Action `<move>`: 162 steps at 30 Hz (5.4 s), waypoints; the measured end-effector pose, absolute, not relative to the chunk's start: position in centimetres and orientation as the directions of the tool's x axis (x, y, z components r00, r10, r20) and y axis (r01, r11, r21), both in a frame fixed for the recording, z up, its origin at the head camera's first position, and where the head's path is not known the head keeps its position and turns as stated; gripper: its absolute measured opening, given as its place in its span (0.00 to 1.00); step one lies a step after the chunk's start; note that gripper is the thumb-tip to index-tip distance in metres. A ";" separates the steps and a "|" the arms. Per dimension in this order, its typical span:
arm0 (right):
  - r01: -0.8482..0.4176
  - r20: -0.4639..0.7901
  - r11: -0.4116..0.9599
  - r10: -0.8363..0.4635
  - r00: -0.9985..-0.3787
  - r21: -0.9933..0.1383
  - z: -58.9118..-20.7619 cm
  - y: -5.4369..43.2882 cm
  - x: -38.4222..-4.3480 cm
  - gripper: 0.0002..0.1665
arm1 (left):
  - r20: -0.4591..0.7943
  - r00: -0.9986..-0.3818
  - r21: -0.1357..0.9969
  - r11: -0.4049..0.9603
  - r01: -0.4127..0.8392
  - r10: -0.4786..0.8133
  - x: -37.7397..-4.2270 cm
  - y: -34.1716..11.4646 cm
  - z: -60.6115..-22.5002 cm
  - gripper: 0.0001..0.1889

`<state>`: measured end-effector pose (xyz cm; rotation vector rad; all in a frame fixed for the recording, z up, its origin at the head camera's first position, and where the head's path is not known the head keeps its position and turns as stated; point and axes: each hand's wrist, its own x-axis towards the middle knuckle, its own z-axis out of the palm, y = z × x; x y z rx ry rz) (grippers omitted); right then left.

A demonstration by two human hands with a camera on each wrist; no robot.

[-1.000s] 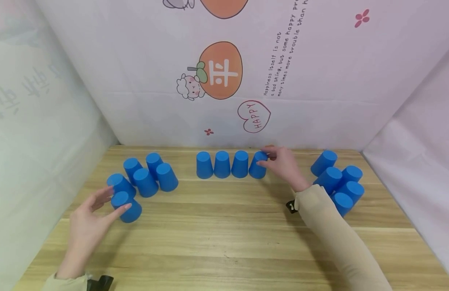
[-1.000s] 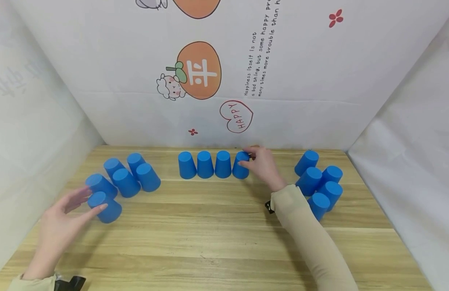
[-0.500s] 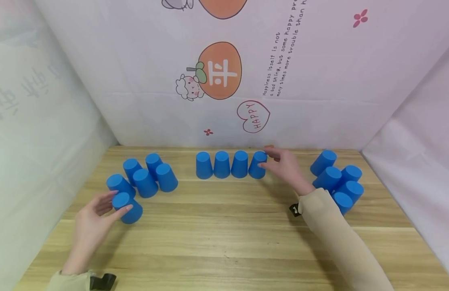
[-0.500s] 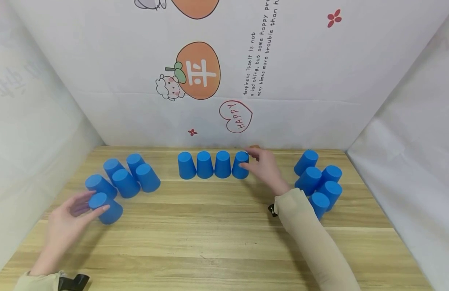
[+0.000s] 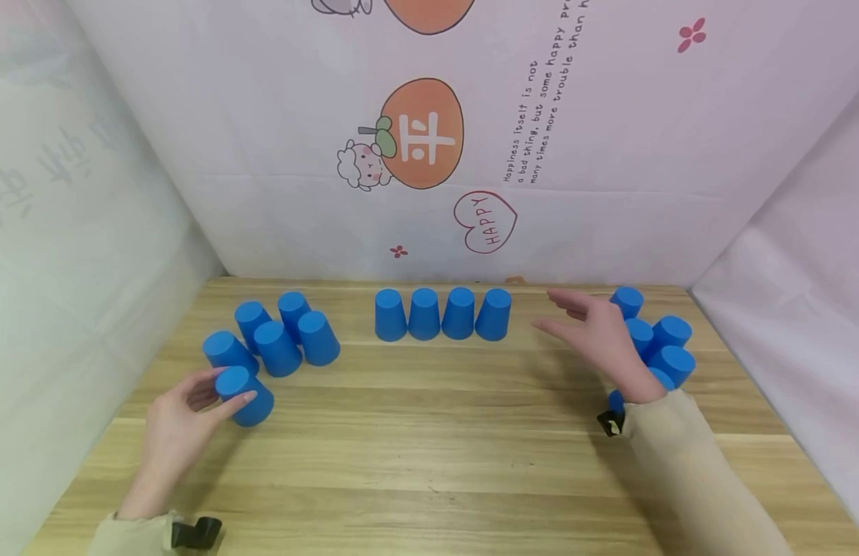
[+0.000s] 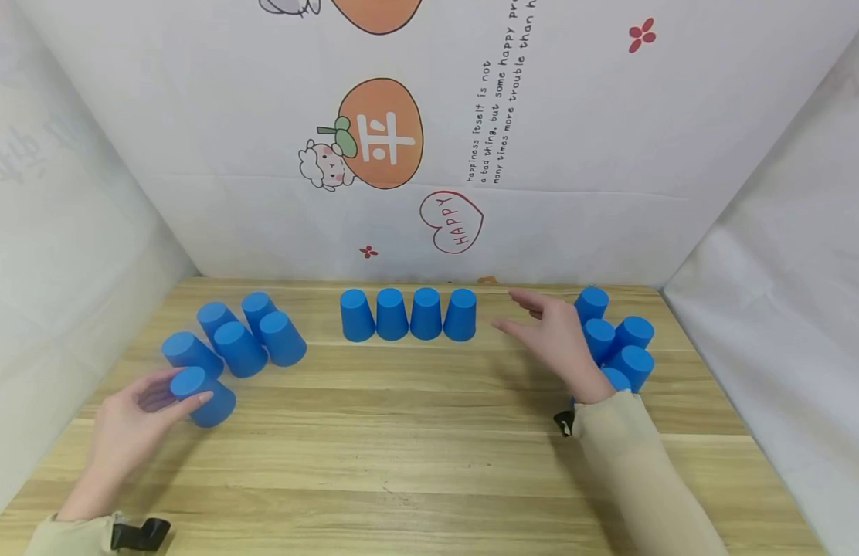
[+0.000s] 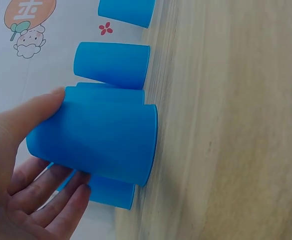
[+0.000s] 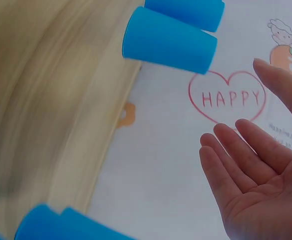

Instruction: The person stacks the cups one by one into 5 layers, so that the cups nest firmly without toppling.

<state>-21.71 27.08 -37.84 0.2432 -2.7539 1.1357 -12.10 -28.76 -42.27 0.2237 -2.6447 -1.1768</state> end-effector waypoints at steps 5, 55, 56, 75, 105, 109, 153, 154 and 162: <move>-0.203 0.207 0.727 -0.085 -0.975 -0.656 -37.1 29.1 -19.8 0.42 | 0.138 -0.964 0.744 0.666 -0.050 -0.227 -12.2 -28.7 -42.2 0.40; -0.024 0.070 0.789 0.024 -0.997 -0.615 -40.9 37.8 -12.0 0.46 | 0.191 -0.978 0.751 0.654 0.093 -0.080 -14.0 -26.8 -42.2 0.33; -0.021 0.067 0.790 0.026 -0.997 -0.612 -41.0 37.9 -12.0 0.46 | 0.192 -0.978 0.751 0.653 0.098 -0.075 -14.0 -26.7 -42.2 0.33; -0.032 0.054 0.800 0.000 -0.999 -0.599 -40.5 37.3 -12.1 0.46 | 0.165 -0.984 0.767 0.636 0.085 -0.068 -14.2 -26.1 -42.3 0.32; -0.213 0.154 0.710 -0.148 -0.977 -0.671 -41.8 29.1 -17.8 0.38 | 0.115 -0.991 0.788 0.613 0.051 -0.064 -14.3 -26.2 -42.1 0.35; -0.196 0.153 0.700 -0.124 -0.980 -0.686 -42.1 28.5 -19.5 0.42 | 0.120 -0.991 0.789 0.612 0.056 -0.063 -14.2 -26.3 -42.0 0.34; -0.070 0.060 0.670 -0.038 -0.997 -0.739 -42.3 26.6 -26.2 0.42 | 0.308 -0.949 0.776 0.559 0.293 0.071 -15.4 -21.6 -39.6 0.28; -0.070 0.057 0.675 -0.041 -0.998 -0.734 -42.2 26.7 -26.1 0.42 | 0.320 -0.944 0.773 0.554 0.309 0.079 -15.7 -21.1 -39.3 0.28; -0.137 0.098 0.716 -0.096 -0.991 -0.685 -42.0 27.6 -25.2 0.45 | 0.353 -0.926 0.780 0.503 0.372 0.136 -18.1 -17.0 -38.4 0.28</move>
